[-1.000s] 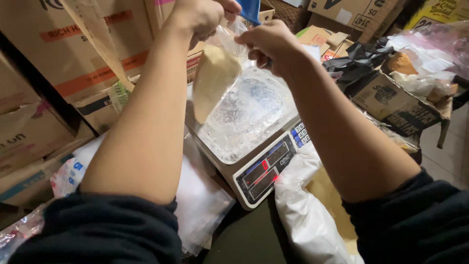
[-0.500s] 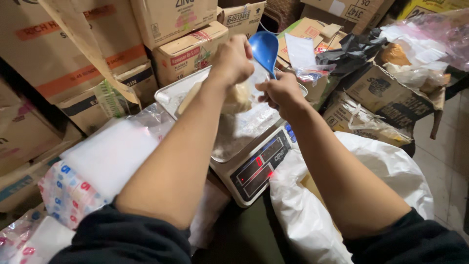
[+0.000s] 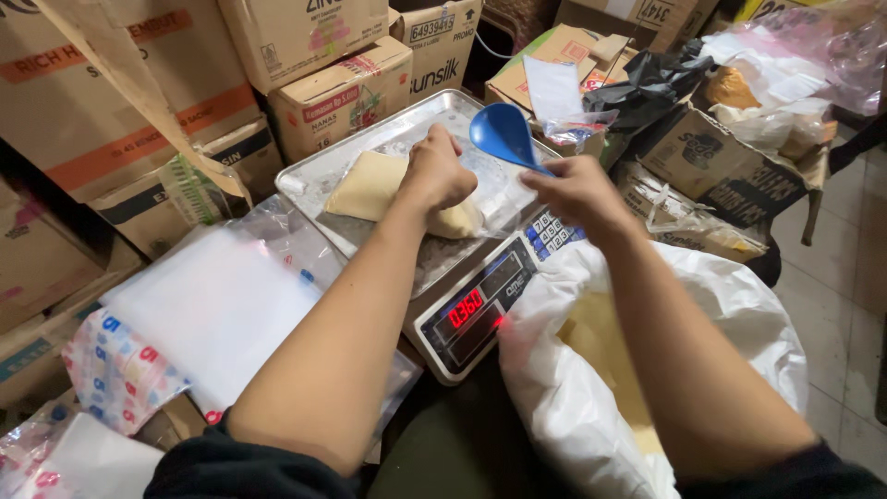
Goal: The person scoops a yellow powder from a large sack into a small plastic bag placed on a digital scale. They adjust the amount using a scoop to reach a target weight, then tie the bag and set it aside. The process is repeated for multiple bags.
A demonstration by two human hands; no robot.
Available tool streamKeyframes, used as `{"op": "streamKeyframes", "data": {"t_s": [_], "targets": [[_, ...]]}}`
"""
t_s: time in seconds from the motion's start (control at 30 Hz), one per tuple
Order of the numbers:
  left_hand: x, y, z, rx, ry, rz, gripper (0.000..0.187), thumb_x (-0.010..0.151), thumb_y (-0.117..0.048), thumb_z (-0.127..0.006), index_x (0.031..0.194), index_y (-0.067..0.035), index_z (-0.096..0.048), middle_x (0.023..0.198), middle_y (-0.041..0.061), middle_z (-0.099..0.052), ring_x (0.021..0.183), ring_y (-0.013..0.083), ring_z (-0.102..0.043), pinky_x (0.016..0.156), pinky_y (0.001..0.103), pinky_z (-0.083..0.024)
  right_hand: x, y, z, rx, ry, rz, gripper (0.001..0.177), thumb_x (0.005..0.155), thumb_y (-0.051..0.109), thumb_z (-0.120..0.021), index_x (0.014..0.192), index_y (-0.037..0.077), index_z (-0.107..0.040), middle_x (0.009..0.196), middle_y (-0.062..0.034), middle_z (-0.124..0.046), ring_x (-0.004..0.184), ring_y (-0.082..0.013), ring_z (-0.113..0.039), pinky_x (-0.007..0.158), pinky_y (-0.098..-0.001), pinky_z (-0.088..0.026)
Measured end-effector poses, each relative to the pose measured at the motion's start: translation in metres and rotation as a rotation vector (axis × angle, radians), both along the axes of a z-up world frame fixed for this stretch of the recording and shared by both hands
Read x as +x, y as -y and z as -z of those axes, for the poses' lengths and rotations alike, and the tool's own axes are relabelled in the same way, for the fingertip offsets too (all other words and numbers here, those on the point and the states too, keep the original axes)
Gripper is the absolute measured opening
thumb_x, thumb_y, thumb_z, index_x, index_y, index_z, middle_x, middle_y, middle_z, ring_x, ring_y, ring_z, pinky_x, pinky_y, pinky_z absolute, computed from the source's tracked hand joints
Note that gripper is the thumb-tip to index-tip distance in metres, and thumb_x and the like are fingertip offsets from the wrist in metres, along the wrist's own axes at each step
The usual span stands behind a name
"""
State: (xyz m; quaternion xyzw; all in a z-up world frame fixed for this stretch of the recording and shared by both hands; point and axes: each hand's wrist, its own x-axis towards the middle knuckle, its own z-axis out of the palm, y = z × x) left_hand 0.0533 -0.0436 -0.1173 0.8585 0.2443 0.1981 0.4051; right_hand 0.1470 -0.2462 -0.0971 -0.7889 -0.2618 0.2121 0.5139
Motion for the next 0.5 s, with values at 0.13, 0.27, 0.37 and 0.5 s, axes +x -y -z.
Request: {"op": "streamKeyframes", "data": {"t_s": [0.13, 0.27, 0.37, 0.5], "targets": [[0.001, 0.001, 0.004, -0.193, -0.039, 0.023, 0.024, 0.073, -0.007, -0.067, 0.097, -0.007, -0.068, 0.098, 0.017, -0.076, 0.085, 0.0254, -0.078, 0.072, 0.036, -0.063, -0.005, 0.048, -0.076, -0.389, 0.168, 0.035, 0.039, 0.098, 0.042, -0.061, 0.105, 0.010, -0.082, 0.062, -0.0004, -0.055, 0.050, -0.0098, -0.041, 0.045, -0.0295, -0.033], [0.003, 0.008, 0.002, -0.213, -0.045, 0.040, 0.013, 0.077, -0.009, -0.067, 0.089, -0.006, -0.072, 0.088, 0.016, -0.078, 0.074, 0.0238, -0.077, 0.066, 0.033, -0.061, -0.029, 0.072, -0.123, -0.783, 0.491, -0.161, 0.038, 0.095, 0.045, -0.069, 0.108, 0.012, -0.080, 0.085, -0.0068, -0.077, 0.072, -0.0152, -0.066, 0.067, -0.0334, -0.052], [0.007, 0.013, 0.000, -0.259, 0.016, 0.091, 0.020, 0.073, -0.007, -0.070, 0.092, -0.005, -0.072, 0.089, 0.013, -0.077, 0.075, 0.0209, -0.076, 0.063, 0.032, -0.063, -0.051, 0.058, -0.116, -0.877, 0.560, -0.099, 0.038, 0.094, 0.047, -0.067, 0.116, 0.019, -0.080, 0.103, -0.0059, -0.082, 0.087, -0.0210, -0.075, 0.081, -0.0363, -0.058], [0.010, 0.016, 0.003, -0.345, 0.117, 0.210, 0.037, 0.066, 0.003, -0.070, 0.101, -0.004, -0.070, 0.097, 0.012, -0.071, 0.078, 0.0212, -0.073, 0.061, 0.032, -0.063, -0.070, 0.039, -0.102, -1.050, 0.615, 0.015, 0.035, 0.093, 0.054, -0.064, 0.117, 0.032, -0.078, 0.113, 0.0001, -0.078, 0.102, -0.0243, -0.072, 0.088, -0.0414, -0.057]]}}
